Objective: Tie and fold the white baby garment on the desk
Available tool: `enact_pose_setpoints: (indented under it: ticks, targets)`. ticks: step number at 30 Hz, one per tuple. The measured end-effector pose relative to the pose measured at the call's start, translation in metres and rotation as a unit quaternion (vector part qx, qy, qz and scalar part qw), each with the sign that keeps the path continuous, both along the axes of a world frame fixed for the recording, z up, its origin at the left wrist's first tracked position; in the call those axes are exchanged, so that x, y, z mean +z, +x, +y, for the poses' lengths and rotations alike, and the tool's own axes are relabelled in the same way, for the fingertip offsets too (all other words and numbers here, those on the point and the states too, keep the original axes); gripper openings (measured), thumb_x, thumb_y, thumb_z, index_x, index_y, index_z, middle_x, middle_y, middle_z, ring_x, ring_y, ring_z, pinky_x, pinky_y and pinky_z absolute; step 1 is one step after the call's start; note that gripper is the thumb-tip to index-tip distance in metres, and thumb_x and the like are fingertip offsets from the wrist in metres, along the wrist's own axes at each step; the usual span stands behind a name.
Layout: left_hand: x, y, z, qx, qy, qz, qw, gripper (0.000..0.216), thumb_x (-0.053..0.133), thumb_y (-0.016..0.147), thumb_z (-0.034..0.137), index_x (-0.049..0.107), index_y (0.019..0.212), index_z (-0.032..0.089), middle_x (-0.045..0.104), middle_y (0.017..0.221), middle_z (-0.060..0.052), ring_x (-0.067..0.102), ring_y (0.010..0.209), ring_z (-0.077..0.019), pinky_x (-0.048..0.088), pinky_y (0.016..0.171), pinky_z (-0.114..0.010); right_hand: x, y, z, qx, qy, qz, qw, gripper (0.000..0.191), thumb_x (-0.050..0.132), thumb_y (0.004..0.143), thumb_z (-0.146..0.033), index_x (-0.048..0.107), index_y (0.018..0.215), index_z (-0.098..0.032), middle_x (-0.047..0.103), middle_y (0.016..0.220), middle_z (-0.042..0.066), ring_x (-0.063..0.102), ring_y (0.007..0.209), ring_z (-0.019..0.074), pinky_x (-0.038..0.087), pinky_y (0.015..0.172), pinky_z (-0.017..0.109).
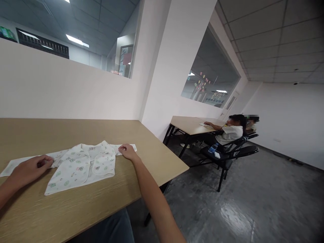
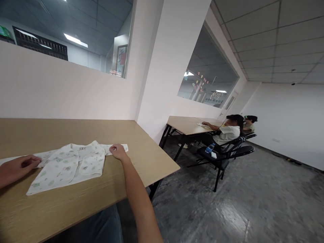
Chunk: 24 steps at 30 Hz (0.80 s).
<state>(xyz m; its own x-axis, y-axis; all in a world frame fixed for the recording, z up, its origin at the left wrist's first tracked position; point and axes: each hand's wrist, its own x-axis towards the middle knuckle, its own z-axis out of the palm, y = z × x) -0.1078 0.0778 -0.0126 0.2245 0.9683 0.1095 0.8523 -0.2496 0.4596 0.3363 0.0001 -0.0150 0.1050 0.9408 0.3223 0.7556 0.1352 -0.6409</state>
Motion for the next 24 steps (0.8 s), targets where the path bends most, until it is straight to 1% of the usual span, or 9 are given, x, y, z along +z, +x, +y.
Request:
enact_pose_setpoints:
  ticks: [7,13,16,20,24]
  targets:
    - [-0.0003,-0.0014,0.0009,0.005,-0.025,0.016,1.0,0.056,0.039,0.083,0.065,0.065,0.113,0.025,0.072,0.113,-0.002,0.064,0.1,-0.025,0.044,0.081,-0.03,-0.0006,0.0001,0.0011,0.001,-0.002,0.002,1.0,0.01,0.066,0.088,-0.017,0.076,0.091,-0.02,0.072,0.093,0.001,0.06,0.085,0.0139,0.044,0.077,0.021]
    - [-0.0023,-0.0024,0.0032,-0.006,-0.016,0.018,1.0,0.055,0.041,0.083,0.061,0.065,0.115,0.024,0.073,0.11,-0.003,0.064,0.098,-0.0252,0.043,0.079,-0.029,-0.0015,-0.0001,0.0027,-0.006,-0.003,-0.001,1.0,0.01,0.066,0.087,-0.016,0.075,0.089,-0.019,0.072,0.094,0.001,0.06,0.086,0.0141,0.044,0.078,0.022]
    - [-0.0022,-0.0024,0.0031,-0.004,-0.017,0.025,1.0,0.055,0.04,0.083,0.062,0.065,0.115,0.025,0.073,0.109,-0.002,0.063,0.097,-0.0247,0.043,0.078,-0.028,-0.0012,-0.0002,0.0024,-0.008,-0.005,0.001,1.0,0.01,0.066,0.087,-0.017,0.075,0.089,-0.019,0.072,0.094,0.001,0.06,0.085,0.0141,0.044,0.078,0.022]
    - [-0.0017,-0.0021,0.0015,-0.005,-0.013,0.02,1.0,0.054,0.044,0.083,0.062,0.065,0.115,0.025,0.073,0.109,-0.001,0.063,0.097,-0.0245,0.042,0.079,-0.028,-0.001,-0.0001,0.0015,-0.003,-0.003,0.01,1.0,0.011,0.065,0.087,-0.018,0.075,0.088,-0.018,0.072,0.093,0.002,0.061,0.086,0.0146,0.045,0.078,0.022]
    - [-0.0008,-0.0014,-0.0006,-0.011,-0.009,0.017,1.0,0.052,0.043,0.085,0.06,0.065,0.115,0.025,0.072,0.109,-0.002,0.062,0.098,-0.0241,0.042,0.081,-0.029,-0.0014,0.0,0.0014,-0.003,-0.005,0.011,1.0,0.011,0.064,0.088,-0.018,0.075,0.088,-0.019,0.072,0.092,0.002,0.062,0.087,0.0148,0.045,0.079,0.022]
